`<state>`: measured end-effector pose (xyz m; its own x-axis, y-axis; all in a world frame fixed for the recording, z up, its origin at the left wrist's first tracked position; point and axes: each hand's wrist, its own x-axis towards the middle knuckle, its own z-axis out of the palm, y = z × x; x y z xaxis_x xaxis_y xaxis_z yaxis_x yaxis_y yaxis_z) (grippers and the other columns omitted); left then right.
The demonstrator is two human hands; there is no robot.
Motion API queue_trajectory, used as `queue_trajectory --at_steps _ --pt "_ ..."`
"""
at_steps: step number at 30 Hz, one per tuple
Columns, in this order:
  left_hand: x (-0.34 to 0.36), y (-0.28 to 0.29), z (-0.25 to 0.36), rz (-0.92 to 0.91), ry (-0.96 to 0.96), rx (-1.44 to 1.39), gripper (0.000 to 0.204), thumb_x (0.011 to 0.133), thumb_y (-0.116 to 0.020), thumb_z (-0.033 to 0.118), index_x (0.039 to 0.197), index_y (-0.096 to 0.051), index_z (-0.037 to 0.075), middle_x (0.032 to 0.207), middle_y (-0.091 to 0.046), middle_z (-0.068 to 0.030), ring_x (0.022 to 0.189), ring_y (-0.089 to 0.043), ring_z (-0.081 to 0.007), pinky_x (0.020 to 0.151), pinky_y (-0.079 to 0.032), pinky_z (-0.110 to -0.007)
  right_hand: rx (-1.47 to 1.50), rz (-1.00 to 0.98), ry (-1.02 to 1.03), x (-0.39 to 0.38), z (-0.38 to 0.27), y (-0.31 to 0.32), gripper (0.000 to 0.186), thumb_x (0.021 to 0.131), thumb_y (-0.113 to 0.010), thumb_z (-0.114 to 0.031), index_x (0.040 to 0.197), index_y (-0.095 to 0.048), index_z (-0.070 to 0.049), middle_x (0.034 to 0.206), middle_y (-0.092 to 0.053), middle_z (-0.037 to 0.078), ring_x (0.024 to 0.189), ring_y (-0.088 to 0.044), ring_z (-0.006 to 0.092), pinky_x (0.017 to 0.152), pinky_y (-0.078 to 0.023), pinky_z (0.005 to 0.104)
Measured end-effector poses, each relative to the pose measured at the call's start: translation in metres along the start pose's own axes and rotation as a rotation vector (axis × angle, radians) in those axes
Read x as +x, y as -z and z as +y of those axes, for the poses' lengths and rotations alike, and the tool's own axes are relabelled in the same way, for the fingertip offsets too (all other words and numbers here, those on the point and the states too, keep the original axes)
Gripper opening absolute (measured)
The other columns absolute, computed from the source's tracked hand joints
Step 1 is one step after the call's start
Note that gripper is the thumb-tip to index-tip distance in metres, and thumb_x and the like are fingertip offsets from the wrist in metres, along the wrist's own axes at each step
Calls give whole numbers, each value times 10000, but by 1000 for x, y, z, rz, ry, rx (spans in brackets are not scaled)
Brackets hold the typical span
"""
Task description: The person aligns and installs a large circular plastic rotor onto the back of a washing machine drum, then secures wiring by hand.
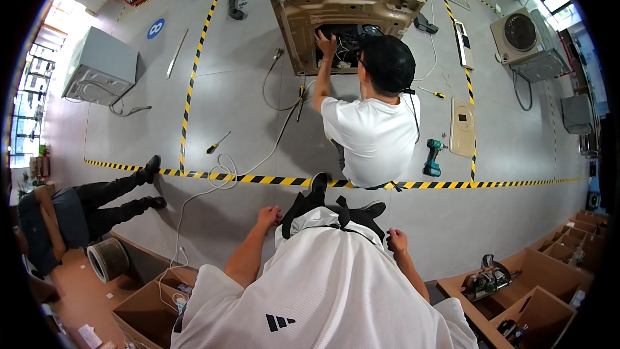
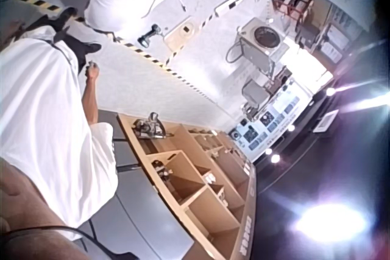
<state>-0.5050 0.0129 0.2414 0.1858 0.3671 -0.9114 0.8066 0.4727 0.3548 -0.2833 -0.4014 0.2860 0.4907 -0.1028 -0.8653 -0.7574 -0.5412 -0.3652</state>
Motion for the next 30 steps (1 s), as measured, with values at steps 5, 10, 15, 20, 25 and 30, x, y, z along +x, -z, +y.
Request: queue_trajectory --at_steps 5,10,15,20,25,30 --pt "-1 -2 1 8 -3 6 263 886 -537 297 938 -628 55 761 -620 -49 629 -585 -131 564 -480 -266 -5 -3 11 0 3 -1 317 873 -539 -310 928 -635 -12 650 -570 66 465 -475 111 401 -379 251" --pt "6 -2 -9 -2 -20 14 271 886 -534 293 943 -633 47 759 -617 -51 616 -579 -131 552 -473 -261 -20 8 17 0 3 -3 317 869 -541 -310 928 -636 -13 652 -575 67 472 -487 115 403 -385 254" --pt "1 -3 -12 -3 -41 -39 282 880 -535 284 944 -636 28 754 -613 -59 610 -576 -135 547 -472 -260 -41 18 15 -1 3 -4 315 866 -543 -311 922 -639 -17 652 -582 68 479 -501 118 406 -393 255" --pt "9 -5 -21 4 -65 -51 271 867 -547 267 897 -642 15 728 -605 -60 598 -573 -137 530 -467 -263 -44 14 26 1 3 -3 314 866 -545 -314 915 -640 -19 653 -586 67 480 -502 115 405 -392 251" --pt "5 -6 -21 13 -71 -9 271 866 -554 265 863 -641 9 706 -597 -56 590 -565 -136 524 -460 -271 -48 19 25 3 5 -2 314 867 -545 -311 916 -638 -16 651 -586 69 478 -501 114 404 -389 249" --pt "12 -7 -29 10 -79 -29 267 875 -549 261 852 -642 12 701 -594 -54 591 -560 -135 535 -457 -269 -53 13 33 2 4 -1 305 869 -545 -309 912 -636 -21 641 -578 62 476 -499 112 403 -387 249"
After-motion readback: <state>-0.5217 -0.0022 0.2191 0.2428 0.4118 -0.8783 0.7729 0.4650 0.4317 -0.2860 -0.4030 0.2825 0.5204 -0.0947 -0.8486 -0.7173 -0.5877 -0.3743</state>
